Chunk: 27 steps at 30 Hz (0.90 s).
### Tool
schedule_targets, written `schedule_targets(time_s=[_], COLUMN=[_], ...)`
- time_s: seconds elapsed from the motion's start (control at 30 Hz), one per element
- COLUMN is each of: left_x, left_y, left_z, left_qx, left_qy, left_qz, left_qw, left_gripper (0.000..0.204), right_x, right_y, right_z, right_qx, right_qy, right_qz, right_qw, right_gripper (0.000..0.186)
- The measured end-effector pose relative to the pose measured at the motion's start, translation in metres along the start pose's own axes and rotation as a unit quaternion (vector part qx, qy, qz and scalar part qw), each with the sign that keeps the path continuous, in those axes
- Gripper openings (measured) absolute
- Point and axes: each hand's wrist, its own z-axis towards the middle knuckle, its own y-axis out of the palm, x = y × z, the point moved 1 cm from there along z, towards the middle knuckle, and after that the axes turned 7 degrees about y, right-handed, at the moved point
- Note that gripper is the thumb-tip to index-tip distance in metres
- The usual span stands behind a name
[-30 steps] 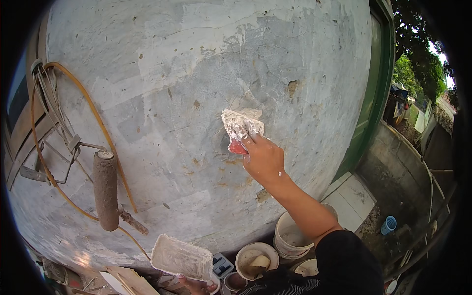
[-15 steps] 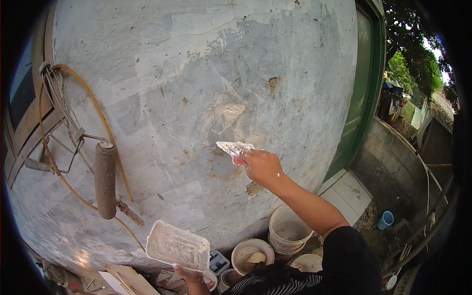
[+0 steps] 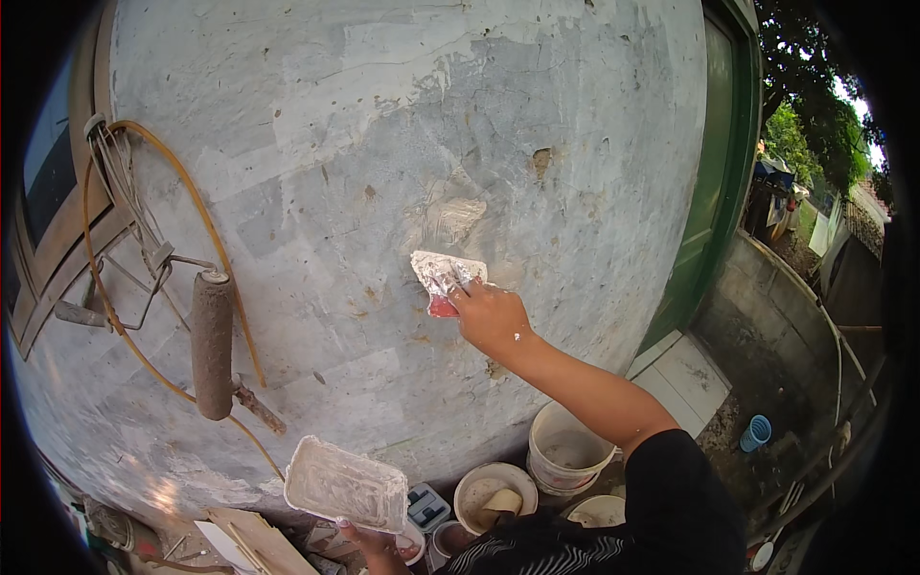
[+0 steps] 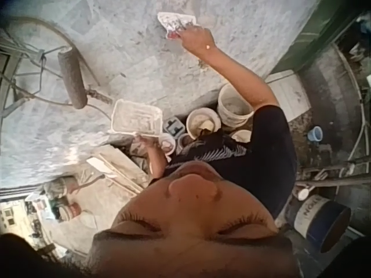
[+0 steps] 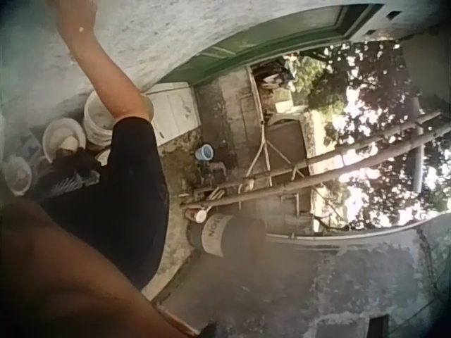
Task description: Patching and smoothing holes in a weathered wall using plaster and a hand scraper.
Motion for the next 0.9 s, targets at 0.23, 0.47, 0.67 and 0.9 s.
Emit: schedule_targets(time_s=[0.23, 0.47, 0.67, 0.9], left_x=[-0.001, 0.0, 0.0, -0.005], left_y=[0.013, 0.013, 0.003, 0.007], left_z=[-0.001, -0.001, 0.002, 0.004], left_qx=[-0.018, -0.017, 0.007, -0.053], left_qy=[-0.002, 0.016, 0.008, 0.001], left_qz=[-0.032, -0.01, 0.015, -0.027], left_qw=[0.999, 1.0, 1.0, 0.998], left_gripper=[0.1, 0.1, 0.103, 0.09], right_x=[0.003, 0.043, 0.112, 0.092], right_y=[-0.01, -0.024, -0.053, -0.062], right_z=[-0.011, 0.043, 0.062, 0.041], right_qx=[-0.029, 0.126, 0.198, 0.141], right_qy=[0.0, 0.071, 0.201, 0.131], right_qz=[0.181, 0.141, 0.059, 0.131], right_qw=[0.983, 0.979, 0.958, 0.973], right_gripper=[0.014, 0.019, 0.022, 0.025])
